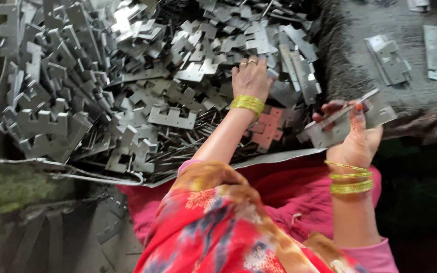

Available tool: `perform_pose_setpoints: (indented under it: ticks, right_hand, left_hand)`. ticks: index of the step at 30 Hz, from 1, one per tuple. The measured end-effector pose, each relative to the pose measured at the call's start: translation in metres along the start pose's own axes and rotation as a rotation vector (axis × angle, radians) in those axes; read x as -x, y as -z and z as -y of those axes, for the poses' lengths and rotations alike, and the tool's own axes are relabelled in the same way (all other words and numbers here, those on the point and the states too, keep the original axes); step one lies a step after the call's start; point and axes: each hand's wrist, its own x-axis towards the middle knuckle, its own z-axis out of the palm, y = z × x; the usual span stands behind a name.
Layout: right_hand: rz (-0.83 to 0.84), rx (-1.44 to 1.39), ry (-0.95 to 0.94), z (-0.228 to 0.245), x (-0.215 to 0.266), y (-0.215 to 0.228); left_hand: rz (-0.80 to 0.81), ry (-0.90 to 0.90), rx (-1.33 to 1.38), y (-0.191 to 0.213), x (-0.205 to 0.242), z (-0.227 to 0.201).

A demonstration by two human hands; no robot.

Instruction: The person sits on the floor and repeatedly picks up small metal plates and pins from a large pile. They insert the pins into the plates by hand and place the assembled units onto a nearby surface. The process continues with the same repetitive pick, insert, and place actions.

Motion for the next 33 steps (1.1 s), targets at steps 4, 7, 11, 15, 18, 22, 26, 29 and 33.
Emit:
perform_pose_setpoints:
  ticks: [4, 7, 11, 15, 18, 22, 26, 29, 33]
  right_hand:
    - [-0.212, -0.036, -0.327, -0.036, 0.006, 0.025]
    - [-0.234, 0.097, -0.629, -0.076, 0.033, 0.037]
    - [0.040, -0.158, -0.719, -0.130, 0.057, 0.026]
    - [0.105, -0.148, -0.798, -0.166, 0.069, 0.002]
    - [0.133, -0.186, -0.813, -0.176, 0.077, -0.017]
    - [0.075, -0.306, -0.770, -0.176, 0.096, -0.037]
    - [0.148, -0.340, -0.771, -0.175, 0.099, -0.041]
    - [0.169, -0.122, -0.702, -0.178, 0.100, -0.039]
    - [0.206, -0.040, -0.610, -0.171, 0.096, -0.047]
  left_hand:
    - [0.199, 0.149, -0.229, 0.001, -0.016, -0.012]
    - [0.182, 0.281, -0.237, 0.021, 0.005, 0.011]
    - [0.055, 0.528, 0.015, 0.069, 0.062, 0.087]
    - [0.146, 0.762, 0.166, 0.105, 0.130, 0.143]
    - [-0.115, 0.801, 1.011, 0.118, 0.165, 0.141]
    - [-0.164, 0.768, 1.273, 0.105, 0.204, 0.089]
    - [-0.088, 0.564, 0.533, 0.089, 0.239, 0.053]
    - [-0.079, 0.566, 0.524, 0.084, 0.246, 0.033]
    - [-0.134, 0.685, 1.233, 0.107, 0.228, 0.029]
